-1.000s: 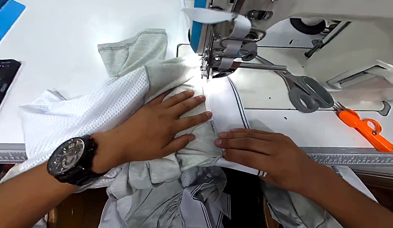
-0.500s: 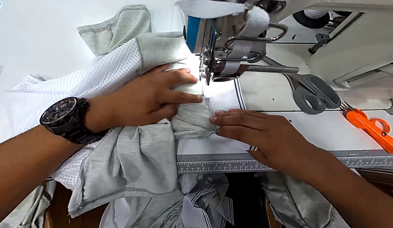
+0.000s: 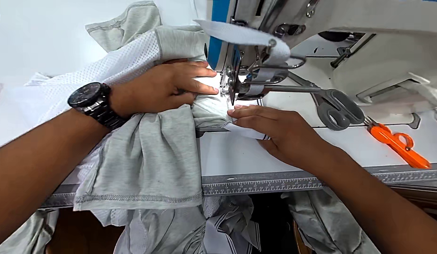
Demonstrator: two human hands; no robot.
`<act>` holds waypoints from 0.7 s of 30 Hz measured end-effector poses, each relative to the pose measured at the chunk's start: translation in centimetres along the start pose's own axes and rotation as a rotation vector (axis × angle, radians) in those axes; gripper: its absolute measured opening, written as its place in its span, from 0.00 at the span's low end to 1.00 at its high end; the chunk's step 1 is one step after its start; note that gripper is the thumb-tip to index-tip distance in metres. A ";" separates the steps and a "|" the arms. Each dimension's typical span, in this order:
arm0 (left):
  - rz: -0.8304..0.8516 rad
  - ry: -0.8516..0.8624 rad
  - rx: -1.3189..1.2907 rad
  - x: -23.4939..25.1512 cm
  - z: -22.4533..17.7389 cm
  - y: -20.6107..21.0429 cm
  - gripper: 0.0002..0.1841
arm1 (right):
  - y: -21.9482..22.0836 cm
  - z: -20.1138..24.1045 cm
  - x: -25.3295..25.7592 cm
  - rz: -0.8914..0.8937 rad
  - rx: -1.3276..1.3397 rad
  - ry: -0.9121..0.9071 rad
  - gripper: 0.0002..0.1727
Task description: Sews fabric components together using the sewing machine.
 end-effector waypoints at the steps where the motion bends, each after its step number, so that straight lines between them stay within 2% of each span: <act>1: 0.002 0.002 0.000 0.0 0.2 0.1 0.21 | 0.1 0.0 0.0 -0.006 0.002 0.005 0.19; 3: -0.034 0.023 0.039 -0.1 -0.1 0.2 0.20 | 0.4 0.2 -0.1 -0.027 0.005 0.023 0.17; 5: -0.130 0.042 0.183 -0.1 -0.4 0.4 0.18 | 0.7 0.9 0.0 -0.056 -0.025 0.090 0.24; 6: -0.166 0.000 0.283 -0.3 -0.5 0.4 0.19 | 0.9 1.6 0.2 -0.068 -0.051 0.152 0.28; 8: -0.169 -0.245 0.404 -0.8 -0.7 0.7 0.25 | 1.5 3.9 0.9 -0.099 -0.140 0.295 0.31; 10: -0.092 -0.607 0.416 -1.3 -2.0 1.4 0.31 | 2.7 7.4 1.7 -0.252 -0.221 0.416 0.27; 12: -0.054 -0.902 0.378 -1.4 -6.7 1.7 0.31 | 4.1 11.8 2.4 -0.434 -0.236 0.555 0.21; 13: -0.059 -1.014 0.357 -1.5 -10.0 1.6 0.31 | 4.8 13.7 2.6 -0.485 -0.216 0.618 0.22; 15: -0.029 -1.167 0.322 -1.6 -16.2 0.5 0.26 | 6.4 16.3 2.6 -0.504 -0.212 0.721 0.31; 16: -0.024 -1.210 0.286 -1.6 -17.8 -0.5 0.24 | 7.1 16.8 2.5 -0.501 -0.255 0.762 0.37; 18: -0.145 -1.208 0.215 -2.3 -16.8 -2.1 0.22 | 7.5 16.5 2.2 -0.489 -0.339 0.825 0.41; 21: -0.339 -1.163 0.050 -5.2 -10.6 -1.5 0.35 | 6.2 15.0 1.6 -0.410 -0.270 0.918 0.35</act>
Point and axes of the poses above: each hand's wrist, its own x-axis towards the middle knuckle, its own y-axis out of the palm, z = x × y, the point moved 1 cm from there along x, towards the middle knuckle, and after that the axes turned 9 degrees about -y, right-handed, at the moved point
